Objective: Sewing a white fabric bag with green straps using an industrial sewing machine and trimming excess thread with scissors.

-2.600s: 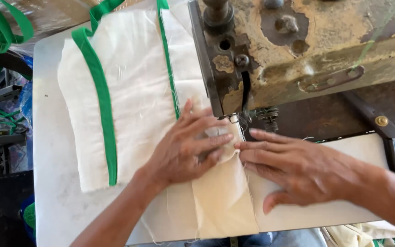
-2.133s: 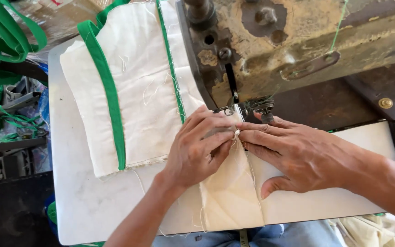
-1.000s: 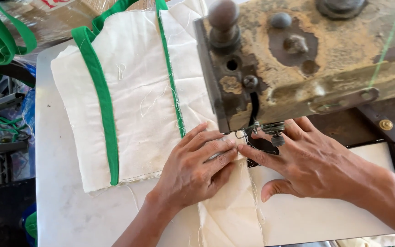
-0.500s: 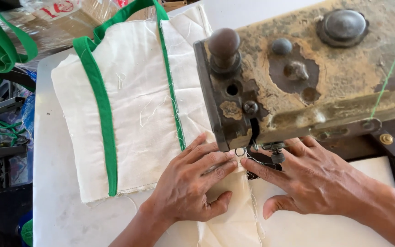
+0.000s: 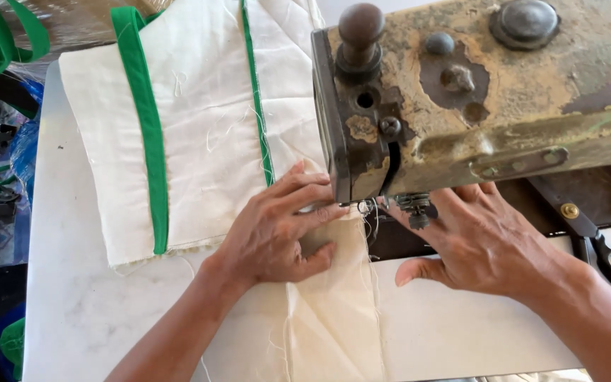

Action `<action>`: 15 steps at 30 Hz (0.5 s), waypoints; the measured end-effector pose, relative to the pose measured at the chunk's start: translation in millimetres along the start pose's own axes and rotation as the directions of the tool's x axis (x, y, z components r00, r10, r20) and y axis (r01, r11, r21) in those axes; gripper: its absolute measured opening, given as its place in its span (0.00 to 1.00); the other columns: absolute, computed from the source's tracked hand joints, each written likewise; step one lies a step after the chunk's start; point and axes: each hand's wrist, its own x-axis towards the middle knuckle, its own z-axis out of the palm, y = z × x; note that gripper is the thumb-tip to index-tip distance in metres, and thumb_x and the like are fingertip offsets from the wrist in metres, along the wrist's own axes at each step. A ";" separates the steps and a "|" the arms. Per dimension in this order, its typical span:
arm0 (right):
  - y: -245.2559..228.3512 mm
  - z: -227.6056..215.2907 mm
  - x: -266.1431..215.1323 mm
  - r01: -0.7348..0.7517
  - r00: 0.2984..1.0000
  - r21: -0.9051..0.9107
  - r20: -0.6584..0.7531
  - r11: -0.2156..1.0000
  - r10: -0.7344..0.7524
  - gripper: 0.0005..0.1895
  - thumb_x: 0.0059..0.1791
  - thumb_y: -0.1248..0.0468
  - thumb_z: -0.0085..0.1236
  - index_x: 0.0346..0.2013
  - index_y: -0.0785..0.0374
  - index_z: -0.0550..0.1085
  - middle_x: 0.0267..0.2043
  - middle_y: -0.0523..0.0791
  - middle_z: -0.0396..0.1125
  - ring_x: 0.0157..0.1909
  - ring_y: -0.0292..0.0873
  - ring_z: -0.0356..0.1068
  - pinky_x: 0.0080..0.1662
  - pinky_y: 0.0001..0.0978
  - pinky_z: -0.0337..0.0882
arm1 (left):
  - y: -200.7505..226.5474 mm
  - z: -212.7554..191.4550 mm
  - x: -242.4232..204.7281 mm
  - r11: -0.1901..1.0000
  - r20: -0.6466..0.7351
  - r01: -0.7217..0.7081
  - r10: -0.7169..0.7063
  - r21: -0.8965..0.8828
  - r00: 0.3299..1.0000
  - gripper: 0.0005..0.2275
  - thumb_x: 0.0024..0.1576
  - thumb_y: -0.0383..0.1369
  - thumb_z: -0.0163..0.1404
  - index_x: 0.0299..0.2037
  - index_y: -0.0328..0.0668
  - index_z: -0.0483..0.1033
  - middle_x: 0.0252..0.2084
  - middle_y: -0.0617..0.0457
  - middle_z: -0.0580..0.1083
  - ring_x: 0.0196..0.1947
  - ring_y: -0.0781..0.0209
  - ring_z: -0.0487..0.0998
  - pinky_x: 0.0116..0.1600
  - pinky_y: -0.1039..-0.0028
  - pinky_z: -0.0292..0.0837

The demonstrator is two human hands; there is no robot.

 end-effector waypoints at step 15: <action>-5.1 -21.1 2.6 0.041 0.993 -0.035 -0.109 0.999 -0.044 0.47 0.47 0.25 0.29 0.63 0.51 0.73 0.43 0.51 0.60 0.41 0.55 0.61 0.45 0.50 0.67 | -6.9 -0.5 -1.5 0.999 -0.029 -0.011 0.012 0.034 1.000 0.13 0.52 0.31 0.53 0.47 0.40 0.81 0.50 0.45 0.76 0.52 0.44 0.77 0.68 0.43 0.67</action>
